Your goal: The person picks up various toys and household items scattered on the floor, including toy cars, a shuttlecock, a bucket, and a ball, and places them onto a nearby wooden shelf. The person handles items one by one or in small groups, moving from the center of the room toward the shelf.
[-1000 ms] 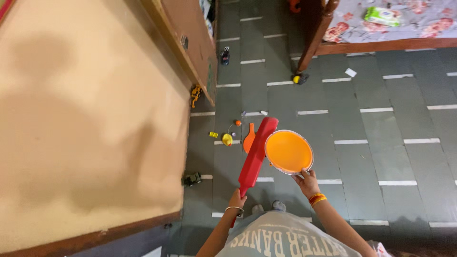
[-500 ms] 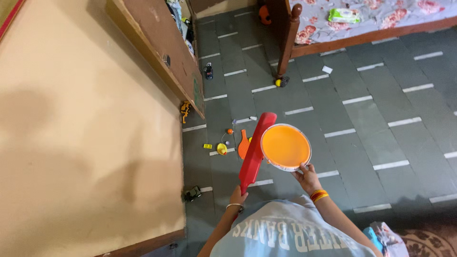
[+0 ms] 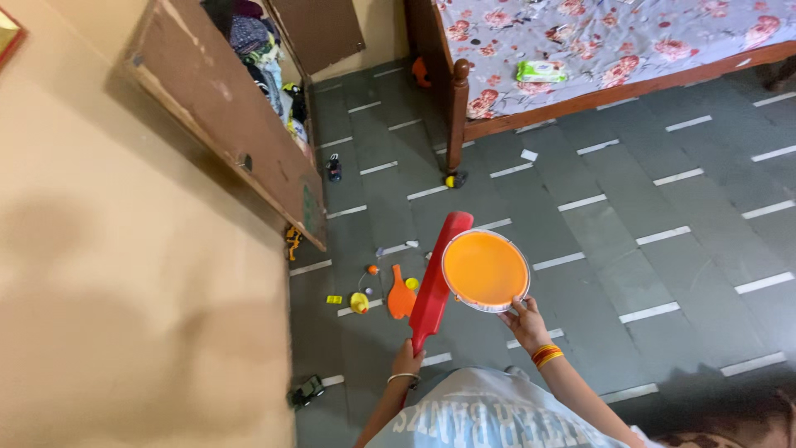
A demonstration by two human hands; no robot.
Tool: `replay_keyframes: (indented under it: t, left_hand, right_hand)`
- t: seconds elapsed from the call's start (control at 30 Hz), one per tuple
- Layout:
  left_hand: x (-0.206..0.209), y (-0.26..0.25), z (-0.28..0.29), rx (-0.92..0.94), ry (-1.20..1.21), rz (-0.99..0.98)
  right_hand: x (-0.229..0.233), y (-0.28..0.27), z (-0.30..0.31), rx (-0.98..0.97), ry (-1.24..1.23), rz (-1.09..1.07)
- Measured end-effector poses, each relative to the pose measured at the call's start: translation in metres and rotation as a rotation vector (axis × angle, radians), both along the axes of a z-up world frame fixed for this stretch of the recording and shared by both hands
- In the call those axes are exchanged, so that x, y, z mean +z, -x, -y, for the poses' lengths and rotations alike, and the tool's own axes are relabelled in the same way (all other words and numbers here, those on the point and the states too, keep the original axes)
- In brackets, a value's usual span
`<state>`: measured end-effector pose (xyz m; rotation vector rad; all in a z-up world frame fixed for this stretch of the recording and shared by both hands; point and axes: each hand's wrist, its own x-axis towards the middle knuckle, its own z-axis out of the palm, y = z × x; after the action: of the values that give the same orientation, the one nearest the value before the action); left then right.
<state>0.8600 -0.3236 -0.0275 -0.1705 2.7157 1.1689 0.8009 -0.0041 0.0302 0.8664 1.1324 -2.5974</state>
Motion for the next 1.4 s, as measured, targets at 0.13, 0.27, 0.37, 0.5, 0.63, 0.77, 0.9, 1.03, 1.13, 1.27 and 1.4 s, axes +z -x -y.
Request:
replay_keyframes:
  t: [0.13, 0.27, 0.37, 0.5, 0.63, 0.77, 0.9, 1.03, 1.13, 1.27, 1.4]
  left_hand:
    - [0.013, 0.040, -0.045, 0.017, -0.021, 0.058]
    - [0.017, 0.083, -0.088, 0.016, -0.091, -0.214]
    - [0.022, 0.110, -0.116, 0.074, -0.129, -0.060]
    - [0.027, 0.136, -0.144, 0.213, -0.216, -0.037]
    - [0.015, 0.171, -0.150, 0.270, -0.213, -0.129]
    - [-0.010, 0.220, -0.136, 0.336, -0.115, -0.061]
    - [-0.023, 0.281, -0.117, 0.360, -0.135, 0.031]
    - [-0.005, 0.347, -0.107, 0.377, -0.138, 0.049]
    - [0.018, 0.402, -0.100, 0.408, -0.261, 0.107]
    - [0.043, 0.467, -0.104, 0.360, -0.132, 0.079]
    - [0.043, 0.529, -0.119, 0.540, -0.399, 0.305]
  right_hand:
    - [-0.004, 0.030, -0.043, 0.024, -0.035, -0.024]
    - [-0.001, 0.059, -0.084, 0.024, -0.024, -0.024]
    - [0.000, 0.075, -0.107, 0.051, -0.023, -0.023]
    - [0.000, 0.102, -0.121, 0.098, -0.021, -0.020]
    - [-0.005, 0.142, -0.122, 0.135, 0.016, -0.024]
    - [-0.007, 0.198, -0.114, 0.147, 0.051, 0.041]
    - [-0.003, 0.269, -0.104, 0.190, 0.051, 0.086]
    - [0.007, 0.349, -0.094, 0.221, 0.029, 0.045]
    - [0.008, 0.408, -0.084, 0.219, 0.041, 0.010]
    - [0.004, 0.473, -0.082, 0.233, 0.076, -0.055]
    - [-0.005, 0.547, -0.094, 0.310, 0.087, -0.053]
